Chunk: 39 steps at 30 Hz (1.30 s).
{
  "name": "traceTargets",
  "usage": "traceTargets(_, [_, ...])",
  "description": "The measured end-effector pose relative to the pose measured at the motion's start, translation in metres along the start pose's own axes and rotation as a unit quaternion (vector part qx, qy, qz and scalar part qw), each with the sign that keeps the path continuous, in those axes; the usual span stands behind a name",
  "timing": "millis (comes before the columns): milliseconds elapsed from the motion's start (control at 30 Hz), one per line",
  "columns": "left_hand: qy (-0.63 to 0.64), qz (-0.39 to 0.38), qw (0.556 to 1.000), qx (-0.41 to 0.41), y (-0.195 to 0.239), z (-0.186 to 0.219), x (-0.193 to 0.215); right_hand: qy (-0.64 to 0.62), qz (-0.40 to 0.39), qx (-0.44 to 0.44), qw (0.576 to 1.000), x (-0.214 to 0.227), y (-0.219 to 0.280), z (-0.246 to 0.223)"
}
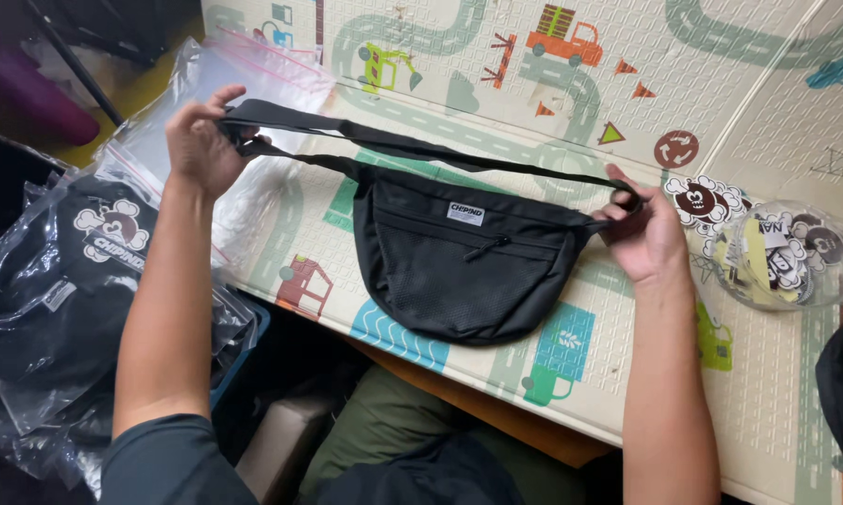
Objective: The person attaches a cartoon bear sticker to a black fanny pack, then places the pack into a clear plastic bag and seals it. The person repeats this process with a second fanny pack.
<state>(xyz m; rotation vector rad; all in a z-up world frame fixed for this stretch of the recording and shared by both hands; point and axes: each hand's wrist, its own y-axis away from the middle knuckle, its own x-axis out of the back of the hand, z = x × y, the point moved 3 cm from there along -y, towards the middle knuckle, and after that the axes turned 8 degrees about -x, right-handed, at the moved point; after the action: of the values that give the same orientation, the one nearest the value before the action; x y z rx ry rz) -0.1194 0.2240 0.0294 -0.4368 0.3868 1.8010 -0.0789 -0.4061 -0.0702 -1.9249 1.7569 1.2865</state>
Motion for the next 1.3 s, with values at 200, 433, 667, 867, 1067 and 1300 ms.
traceTargets(200, [-0.119, 0.061, 0.991, -0.026, -0.029, -0.016, 0.047, 0.098, -0.025, -0.025, 0.995, -0.01, 0.004, 0.007])
traceTargets(433, [-0.176, 0.024, 0.984, 0.008, -0.005, -0.001, 0.031, 0.183, 0.004, 0.023, 0.983, -0.012, 0.011, 0.009])
traceTargets(667, [-0.162, 0.015, 0.986, -0.024, -0.02, -0.006, 0.049, 0.208, -0.045, 0.007, 0.977, -0.019, 0.018, 0.007])
traceTargets(867, [-0.138, 0.031, 0.99, -0.018, -0.009, 0.001, 0.035, 0.204, -0.019, 0.031, 0.978, -0.014, 0.014, 0.004])
traceTargets(1067, [-0.291, -0.066, 0.953, -0.05, 0.002, -0.002, 0.019, 0.151, 0.048, 0.052, 0.986, -0.01, 0.013, -0.002])
traceTargets(1300, [-0.442, -0.125, 0.888, -0.032, 0.005, -0.005, 0.011, 0.082, 0.019, 0.037, 0.996, 0.0, 0.008, -0.007])
